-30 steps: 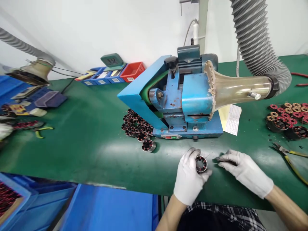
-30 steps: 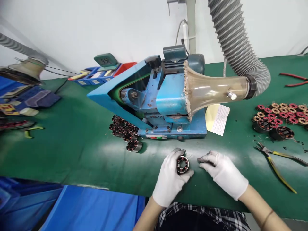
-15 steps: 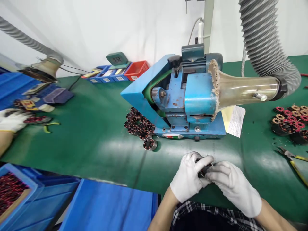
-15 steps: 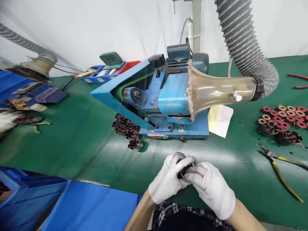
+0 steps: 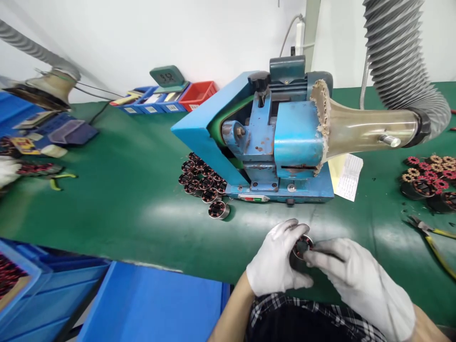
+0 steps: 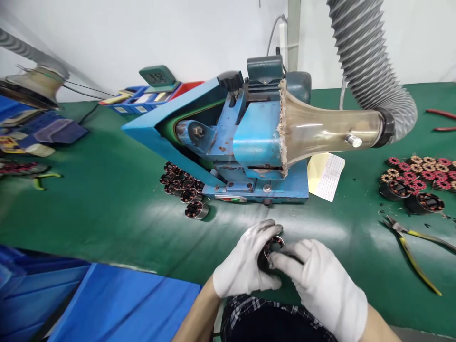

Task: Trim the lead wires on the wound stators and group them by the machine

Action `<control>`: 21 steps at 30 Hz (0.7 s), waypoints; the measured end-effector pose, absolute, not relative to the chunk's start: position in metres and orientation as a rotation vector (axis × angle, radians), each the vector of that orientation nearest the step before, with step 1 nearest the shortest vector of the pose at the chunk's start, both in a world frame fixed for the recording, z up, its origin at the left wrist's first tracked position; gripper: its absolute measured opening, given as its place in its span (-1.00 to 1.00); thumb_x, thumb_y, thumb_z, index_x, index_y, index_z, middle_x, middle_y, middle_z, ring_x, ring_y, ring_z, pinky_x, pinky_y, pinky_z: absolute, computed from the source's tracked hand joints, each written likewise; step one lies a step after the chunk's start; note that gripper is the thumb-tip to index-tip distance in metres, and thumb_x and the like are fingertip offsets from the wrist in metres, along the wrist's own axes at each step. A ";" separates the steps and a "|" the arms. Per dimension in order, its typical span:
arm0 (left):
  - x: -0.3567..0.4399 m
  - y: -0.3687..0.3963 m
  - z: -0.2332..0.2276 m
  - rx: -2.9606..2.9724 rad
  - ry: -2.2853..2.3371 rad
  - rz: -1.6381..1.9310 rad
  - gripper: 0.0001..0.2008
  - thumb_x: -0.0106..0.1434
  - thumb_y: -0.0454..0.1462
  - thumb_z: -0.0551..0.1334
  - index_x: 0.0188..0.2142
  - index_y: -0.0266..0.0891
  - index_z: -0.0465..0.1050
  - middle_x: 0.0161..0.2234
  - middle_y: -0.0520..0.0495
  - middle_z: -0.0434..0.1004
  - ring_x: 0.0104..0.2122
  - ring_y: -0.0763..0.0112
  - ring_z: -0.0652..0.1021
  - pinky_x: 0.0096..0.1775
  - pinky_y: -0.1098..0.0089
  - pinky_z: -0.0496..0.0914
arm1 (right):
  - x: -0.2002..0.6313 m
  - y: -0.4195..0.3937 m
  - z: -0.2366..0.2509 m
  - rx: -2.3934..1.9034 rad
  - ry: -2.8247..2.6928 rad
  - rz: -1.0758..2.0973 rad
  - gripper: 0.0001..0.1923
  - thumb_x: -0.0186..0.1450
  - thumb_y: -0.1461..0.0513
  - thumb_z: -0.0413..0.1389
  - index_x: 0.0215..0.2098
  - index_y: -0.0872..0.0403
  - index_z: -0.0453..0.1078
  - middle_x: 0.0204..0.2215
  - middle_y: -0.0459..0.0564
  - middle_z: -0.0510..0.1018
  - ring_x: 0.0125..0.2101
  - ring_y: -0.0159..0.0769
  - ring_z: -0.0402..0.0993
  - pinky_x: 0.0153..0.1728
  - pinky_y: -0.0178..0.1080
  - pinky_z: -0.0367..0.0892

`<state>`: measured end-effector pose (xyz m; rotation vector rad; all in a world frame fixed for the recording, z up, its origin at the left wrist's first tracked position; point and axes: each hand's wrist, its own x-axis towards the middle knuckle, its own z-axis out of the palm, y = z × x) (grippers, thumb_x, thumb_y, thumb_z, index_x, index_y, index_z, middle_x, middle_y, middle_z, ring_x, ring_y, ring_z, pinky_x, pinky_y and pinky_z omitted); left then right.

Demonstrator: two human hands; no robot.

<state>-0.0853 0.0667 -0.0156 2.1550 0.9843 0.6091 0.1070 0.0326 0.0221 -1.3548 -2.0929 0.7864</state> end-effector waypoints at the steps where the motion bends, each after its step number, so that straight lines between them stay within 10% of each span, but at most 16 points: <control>1: -0.087 0.067 -0.015 2.159 0.972 0.580 -0.23 -0.14 -0.26 0.37 0.10 -0.25 0.17 0.04 -0.24 0.33 0.11 0.03 0.31 0.10 0.05 0.26 | 0.104 0.031 0.019 -1.304 -2.249 0.668 -0.66 0.21 0.35 0.01 -0.12 -0.06 0.48 -0.26 0.02 0.60 -0.37 -0.18 0.50 -0.35 -0.15 0.42; 6: -0.089 0.067 -0.016 2.147 1.014 0.576 -0.47 0.03 -0.40 0.24 0.05 -0.28 0.27 0.03 -0.20 0.37 0.09 0.13 0.35 0.09 0.17 0.28 | 0.097 0.041 0.003 -1.110 -2.634 0.253 -0.63 0.27 0.42 -0.14 -0.13 0.13 0.44 -0.34 0.12 0.58 -0.44 -0.19 0.48 -0.45 -0.19 0.40; 15: -0.077 0.062 -0.026 2.133 1.153 0.671 -0.50 -0.07 -0.24 0.42 -0.13 -0.17 0.33 -0.14 -0.08 0.46 0.01 0.18 0.41 0.03 0.16 0.33 | 0.103 0.048 0.035 -1.382 -1.123 1.548 -0.75 0.18 0.09 0.14 -0.57 0.03 0.35 -0.69 -0.13 0.42 -0.67 -0.36 0.35 -0.68 -0.33 0.27; 21: -0.063 0.056 -0.029 2.070 1.337 0.789 -0.11 -0.39 0.01 0.47 -0.06 -0.24 0.24 -0.07 -0.23 0.37 0.04 -0.04 0.36 0.01 0.00 0.30 | 0.116 0.040 0.043 -1.521 -0.895 1.359 -0.73 -0.01 0.04 0.29 -0.45 0.01 0.41 -0.54 -0.07 0.55 -0.56 -0.27 0.47 -0.52 -0.24 0.41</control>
